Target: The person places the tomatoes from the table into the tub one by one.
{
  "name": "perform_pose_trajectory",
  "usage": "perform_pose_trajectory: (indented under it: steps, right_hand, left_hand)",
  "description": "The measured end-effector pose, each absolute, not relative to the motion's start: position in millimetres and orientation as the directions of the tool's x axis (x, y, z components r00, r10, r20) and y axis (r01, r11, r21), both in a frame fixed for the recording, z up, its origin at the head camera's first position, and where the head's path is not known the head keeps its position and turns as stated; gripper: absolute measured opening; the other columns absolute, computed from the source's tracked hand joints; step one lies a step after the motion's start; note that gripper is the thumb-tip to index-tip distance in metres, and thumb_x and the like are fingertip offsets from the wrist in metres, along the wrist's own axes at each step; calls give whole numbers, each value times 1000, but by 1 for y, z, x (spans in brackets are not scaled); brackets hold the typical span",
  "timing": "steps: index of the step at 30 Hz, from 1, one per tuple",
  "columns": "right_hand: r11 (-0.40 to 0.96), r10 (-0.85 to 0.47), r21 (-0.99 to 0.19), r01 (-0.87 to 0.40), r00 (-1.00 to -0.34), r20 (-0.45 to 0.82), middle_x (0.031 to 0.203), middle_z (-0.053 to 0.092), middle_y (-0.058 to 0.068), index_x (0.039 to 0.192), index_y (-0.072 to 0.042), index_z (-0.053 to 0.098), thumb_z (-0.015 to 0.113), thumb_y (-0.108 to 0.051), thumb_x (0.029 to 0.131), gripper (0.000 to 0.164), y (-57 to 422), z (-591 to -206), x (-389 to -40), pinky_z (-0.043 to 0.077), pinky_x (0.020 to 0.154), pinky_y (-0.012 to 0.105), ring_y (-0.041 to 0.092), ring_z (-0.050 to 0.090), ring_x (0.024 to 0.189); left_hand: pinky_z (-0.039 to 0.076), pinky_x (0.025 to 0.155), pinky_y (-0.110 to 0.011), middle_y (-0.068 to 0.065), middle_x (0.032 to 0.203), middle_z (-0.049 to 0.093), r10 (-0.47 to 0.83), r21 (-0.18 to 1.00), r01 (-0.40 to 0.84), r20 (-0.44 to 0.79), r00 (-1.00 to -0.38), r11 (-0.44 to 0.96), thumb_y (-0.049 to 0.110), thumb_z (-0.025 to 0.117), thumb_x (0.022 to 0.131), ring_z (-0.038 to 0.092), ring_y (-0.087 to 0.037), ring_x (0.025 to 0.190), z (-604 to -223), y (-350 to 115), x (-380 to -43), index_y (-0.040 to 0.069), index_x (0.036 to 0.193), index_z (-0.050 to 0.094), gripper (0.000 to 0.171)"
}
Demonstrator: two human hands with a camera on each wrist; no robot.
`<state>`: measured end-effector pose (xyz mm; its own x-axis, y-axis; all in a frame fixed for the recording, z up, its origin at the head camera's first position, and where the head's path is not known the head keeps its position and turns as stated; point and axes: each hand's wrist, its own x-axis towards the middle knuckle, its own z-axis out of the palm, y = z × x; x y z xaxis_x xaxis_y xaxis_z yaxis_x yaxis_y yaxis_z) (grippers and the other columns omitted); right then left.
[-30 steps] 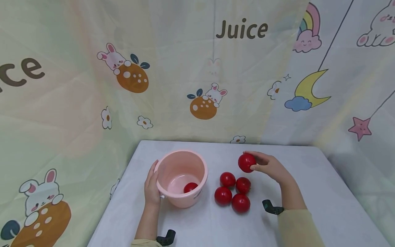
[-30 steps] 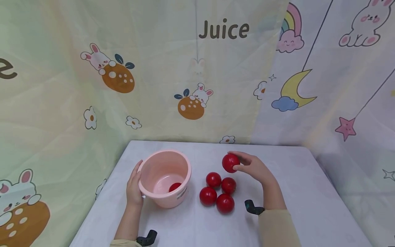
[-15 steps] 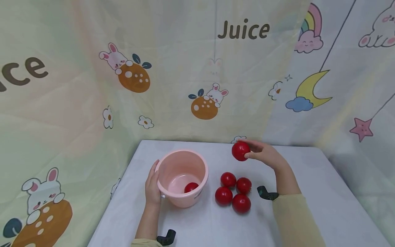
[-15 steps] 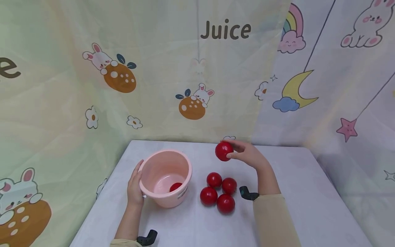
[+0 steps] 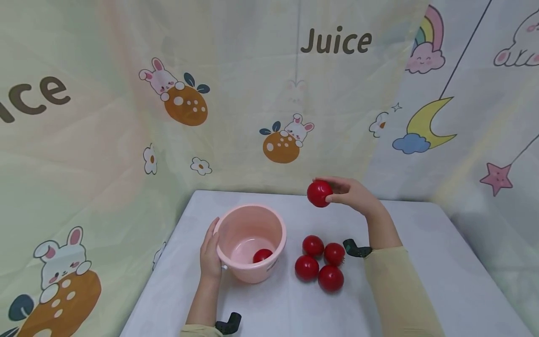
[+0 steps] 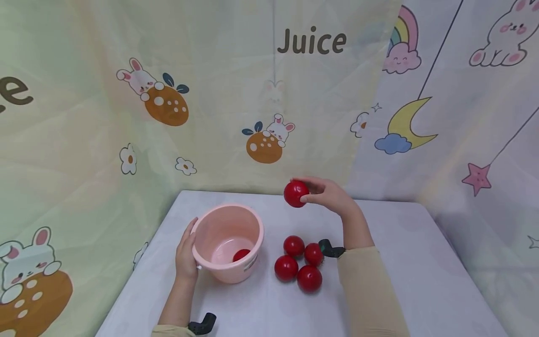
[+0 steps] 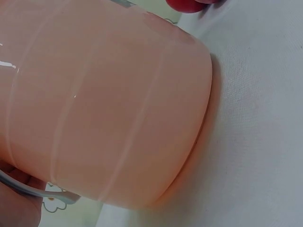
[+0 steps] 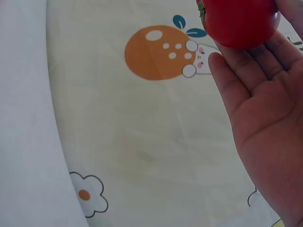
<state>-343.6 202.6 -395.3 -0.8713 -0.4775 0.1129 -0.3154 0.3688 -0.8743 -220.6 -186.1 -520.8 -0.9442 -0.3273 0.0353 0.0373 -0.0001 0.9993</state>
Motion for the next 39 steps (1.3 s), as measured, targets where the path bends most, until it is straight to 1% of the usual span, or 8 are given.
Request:
perform_pose_trajectory:
  steps: [6, 10, 17, 19, 26, 32, 37, 39]
  right_hand:
    - [336, -553, -880, -337, -826, 105, 138, 58, 2, 139, -28, 56, 81, -29, 81, 63, 185, -385, -352, 58, 88, 43, 29, 54, 125]
    - [310, -627, -875, -371, -772, 106, 136, 59, 1, 139, -26, 56, 81, -28, 80, 64, 171, -380, -359, 59, 87, 45, 29, 54, 125]
    - [276, -749, -868, -412, -659, 75, 135, 61, 1, 138, -24, 58, 77, -25, 84, 57, 143, -376, -369, 58, 88, 41, 28, 55, 124]
    - [279, -771, -870, -406, -635, 50, 133, 62, 0, 136, -25, 59, 79, -25, 83, 57, 133, -374, -371, 58, 88, 41, 27, 56, 122]
    - [302, -862, -863, -405, -502, -67, 132, 63, -1, 135, -26, 60, 79, -25, 82, 56, 94, -366, -377, 59, 88, 42, 27, 57, 122]
    - [375, -874, -821, -430, -458, -160, 129, 63, -6, 131, -33, 63, 81, -31, 79, 54, 61, -367, -379, 59, 88, 38, 21, 55, 123]
    - [392, -891, -808, -440, -401, -214, 126, 65, -5, 131, -29, 64, 82, -32, 78, 55, 33, -367, -379, 58, 89, 37, 20, 56, 122]
    - [421, -884, -797, -434, -395, -251, 125, 65, -5, 128, -30, 65, 83, -32, 78, 54, 22, -368, -378, 59, 89, 39, 20, 57, 121]
  left_hand:
    - [40, 113, -47, 25, 150, 42, -329, 999, 36, 31, -944, -9, 50, 36, 103, 36, -9, 145, -518, -185, -221, 52, 142, 42, 39]
    - [41, 113, -46, 25, 150, 43, -330, 999, 39, 33, -943, -11, 49, 36, 103, 38, -9, 144, -517, -183, -221, 52, 142, 42, 39]
    - [43, 111, -47, 25, 149, 43, -332, 999, 34, 27, -943, -15, 50, 38, 103, 39, -8, 143, -519, -182, -221, 52, 141, 42, 39]
    - [43, 111, -47, 25, 148, 43, -332, 999, 31, 24, -943, -18, 50, 39, 103, 38, -8, 143, -519, -182, -221, 53, 141, 42, 39]
    - [43, 111, -47, 24, 149, 44, -342, 1000, 27, 21, -940, -11, 51, 39, 102, 38, -10, 143, -519, -182, -219, 52, 141, 42, 39]
    - [43, 111, -47, 27, 146, 45, -346, 1000, 8, 3, -938, -14, 52, 41, 101, 39, -7, 142, -520, -183, -220, 54, 141, 41, 39]
    - [45, 109, -48, 26, 146, 45, -342, 1000, 15, 5, -940, -26, 51, 46, 100, 40, -8, 141, -520, -184, -220, 53, 141, 42, 41]
    - [46, 108, -49, 25, 146, 45, -336, 999, 20, 8, -942, -33, 48, 48, 100, 40, -9, 140, -521, -183, -220, 52, 142, 42, 42]
